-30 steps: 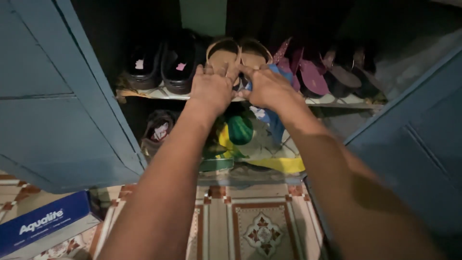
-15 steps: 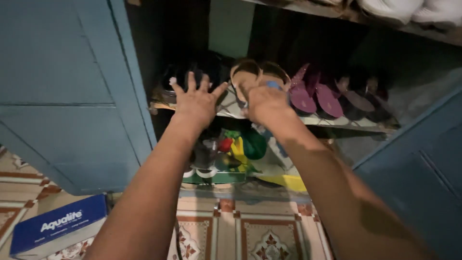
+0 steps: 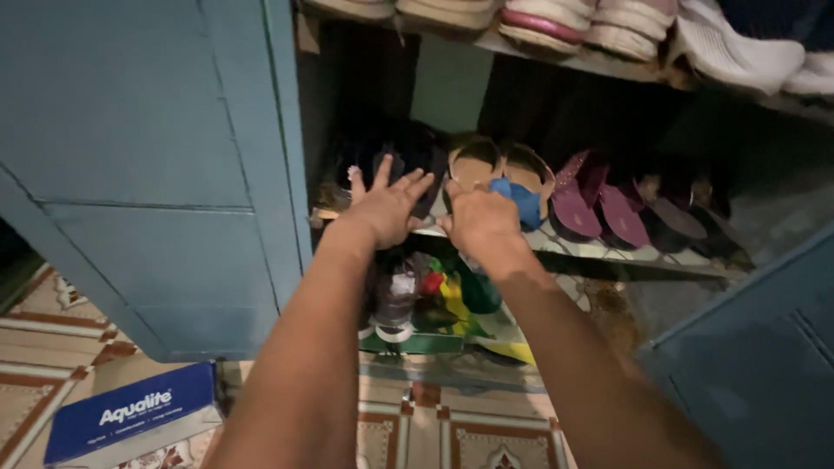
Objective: The person wipes a pair of brown sandals with a blue cloth, then wipes the interior of a shoe cabinet, and finally wipes a pair of maroon slip-on shoes. The person handles the shoes and cloth by hand throughout the task.
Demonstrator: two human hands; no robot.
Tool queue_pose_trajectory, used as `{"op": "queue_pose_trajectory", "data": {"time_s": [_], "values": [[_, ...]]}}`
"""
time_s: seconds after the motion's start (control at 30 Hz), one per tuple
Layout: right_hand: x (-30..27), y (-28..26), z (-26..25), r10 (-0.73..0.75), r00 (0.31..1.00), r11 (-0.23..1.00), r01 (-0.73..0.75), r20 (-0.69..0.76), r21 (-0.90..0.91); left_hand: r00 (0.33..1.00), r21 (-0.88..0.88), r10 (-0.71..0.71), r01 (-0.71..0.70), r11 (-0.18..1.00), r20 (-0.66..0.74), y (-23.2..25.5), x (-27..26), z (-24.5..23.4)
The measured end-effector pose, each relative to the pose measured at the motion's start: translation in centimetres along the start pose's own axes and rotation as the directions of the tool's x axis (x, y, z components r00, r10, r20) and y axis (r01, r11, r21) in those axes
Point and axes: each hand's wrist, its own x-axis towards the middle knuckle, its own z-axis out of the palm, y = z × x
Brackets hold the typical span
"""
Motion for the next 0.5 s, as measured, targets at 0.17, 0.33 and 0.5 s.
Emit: {"op": "queue_pose_trajectory", "data": {"time_s": [0.17,0.33,0.5], "values": [[2.1,0.1,-1.8,0.088,0.992,0.991,-0.096,0.09,0.096,0.992,0.022,-0.106,0.108,0.994,-0.071,0.0,-0.7,-1.1],[3.3,-1.7,-4.1,0.253,0.935,0.887,-0.121,-0.25,0.446,0.928,-0.01,-0.329,0.332,0.943,-0.177,-0.6,-3.5,-2.0],[5.5,-4.0,2.9,-0.048,0.87,0.92,0.23,-0.49,0.318,0.932,0.056,-0.319,0.333,0.941,-0.172,-0.7,-3.9,-1.3]]}}
